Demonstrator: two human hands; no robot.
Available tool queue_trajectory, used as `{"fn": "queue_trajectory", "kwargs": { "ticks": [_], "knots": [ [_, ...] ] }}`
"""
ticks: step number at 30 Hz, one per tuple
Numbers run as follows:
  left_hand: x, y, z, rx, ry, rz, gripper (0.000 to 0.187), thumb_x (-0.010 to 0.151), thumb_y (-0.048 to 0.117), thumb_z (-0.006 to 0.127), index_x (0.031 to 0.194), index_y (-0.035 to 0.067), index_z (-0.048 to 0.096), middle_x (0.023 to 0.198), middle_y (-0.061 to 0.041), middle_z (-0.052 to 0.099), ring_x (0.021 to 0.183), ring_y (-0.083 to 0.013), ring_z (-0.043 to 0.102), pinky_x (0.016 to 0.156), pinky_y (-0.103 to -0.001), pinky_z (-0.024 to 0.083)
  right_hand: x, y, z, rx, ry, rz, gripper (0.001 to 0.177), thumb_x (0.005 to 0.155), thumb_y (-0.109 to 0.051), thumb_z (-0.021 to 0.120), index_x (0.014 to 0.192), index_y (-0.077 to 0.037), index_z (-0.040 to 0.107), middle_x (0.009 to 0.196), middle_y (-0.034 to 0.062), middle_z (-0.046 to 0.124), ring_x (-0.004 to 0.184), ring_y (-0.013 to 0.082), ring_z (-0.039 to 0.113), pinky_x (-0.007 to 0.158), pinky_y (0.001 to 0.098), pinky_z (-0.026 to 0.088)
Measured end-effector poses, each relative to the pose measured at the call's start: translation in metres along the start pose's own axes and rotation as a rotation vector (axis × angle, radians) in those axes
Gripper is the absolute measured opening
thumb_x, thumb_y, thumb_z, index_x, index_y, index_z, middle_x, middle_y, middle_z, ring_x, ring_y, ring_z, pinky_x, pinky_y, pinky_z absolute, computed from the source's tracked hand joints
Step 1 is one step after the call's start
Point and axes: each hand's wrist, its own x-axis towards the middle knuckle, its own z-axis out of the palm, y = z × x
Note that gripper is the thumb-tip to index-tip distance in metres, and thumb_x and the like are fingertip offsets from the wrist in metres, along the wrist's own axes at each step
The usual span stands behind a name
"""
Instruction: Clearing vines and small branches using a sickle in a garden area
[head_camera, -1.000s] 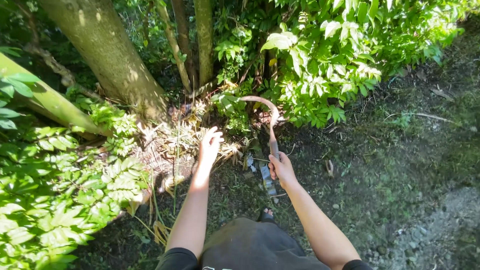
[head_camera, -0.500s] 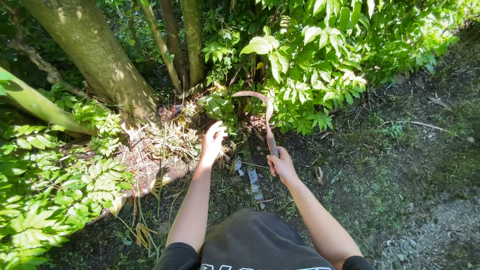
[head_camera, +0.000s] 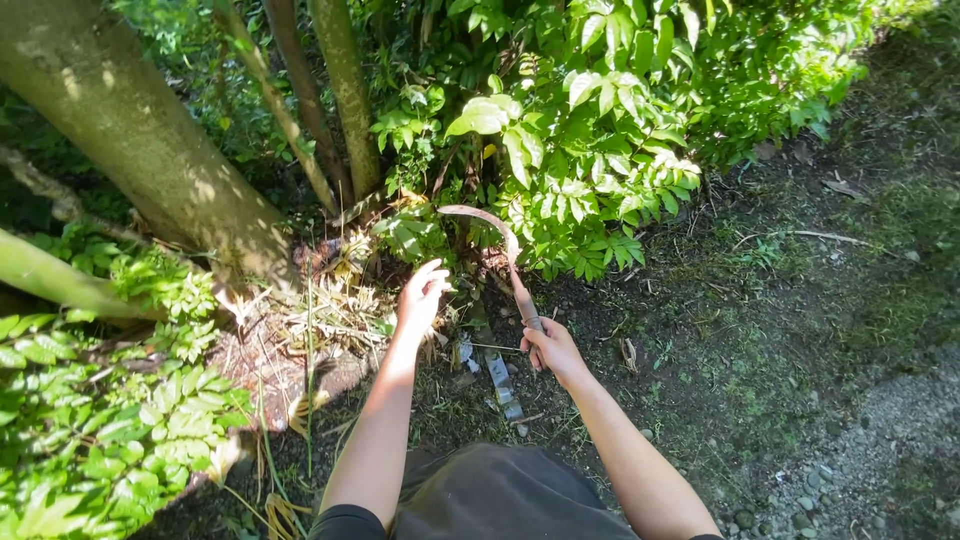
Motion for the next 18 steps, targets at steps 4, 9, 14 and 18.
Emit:
{"fn": "queue_trajectory", "kwargs": {
  "ticks": [4, 9, 14, 18],
  "knots": [
    [0.04, -0.034, -0.013, -0.006, -0.079, 0.017, 0.043, 0.107, 0.008, 0.056, 0.15, 0.008, 0.057, 0.129, -0.025, 0.072, 0.109, -0.0341, 0.075, 0.097, -0.044, 0.061, 0.017, 0.005, 0.012, -0.013, 0.027, -0.059, 0.031, 0.102, -0.008, 0.057, 0.128, 0.008, 0.059, 0.078, 0.0214, 0.067, 0.039, 0.0162, 0.055, 0.033, 0.0283, 0.044],
    [0.085, -0.078, -0.069, 0.023, -0.076, 0.096, 0.043, 0.107, 0.006, 0.057, 0.149, 0.01, 0.06, 0.125, -0.021, 0.075, 0.105, -0.0319, 0.077, 0.094, -0.044, 0.062, 0.054, 0.029, 0.058, 0.017, 0.102, -0.018, 0.028, 0.103, -0.006, 0.058, 0.127, 0.008, 0.056, 0.076, 0.0188, 0.062, 0.037, 0.016, 0.047, 0.031, 0.0285, 0.038],
    [0.129, -0.105, -0.145, -0.023, -0.088, 0.128, 0.042, 0.108, 0.005, 0.053, 0.149, 0.005, 0.057, 0.125, -0.024, 0.074, 0.104, -0.0315, 0.075, 0.094, -0.042, 0.06, 0.084, 0.03, 0.137, 0.105, 0.175, -0.069, 0.026, 0.102, -0.009, 0.061, 0.123, 0.007, 0.061, 0.072, 0.0171, 0.059, 0.035, 0.0147, 0.043, 0.028, 0.0273, 0.035],
    [0.138, -0.072, -0.197, -0.019, -0.12, 0.069, 0.044, 0.107, 0.003, 0.05, 0.15, 0.009, 0.057, 0.126, -0.02, 0.075, 0.105, -0.0291, 0.076, 0.095, -0.043, 0.059, 0.083, -0.013, 0.209, 0.113, 0.265, -0.088, 0.016, 0.098, -0.011, 0.064, 0.098, 0.005, 0.065, 0.055, 0.0118, 0.048, 0.032, 0.0134, 0.036, 0.028, 0.0266, 0.028]
  ]
}}
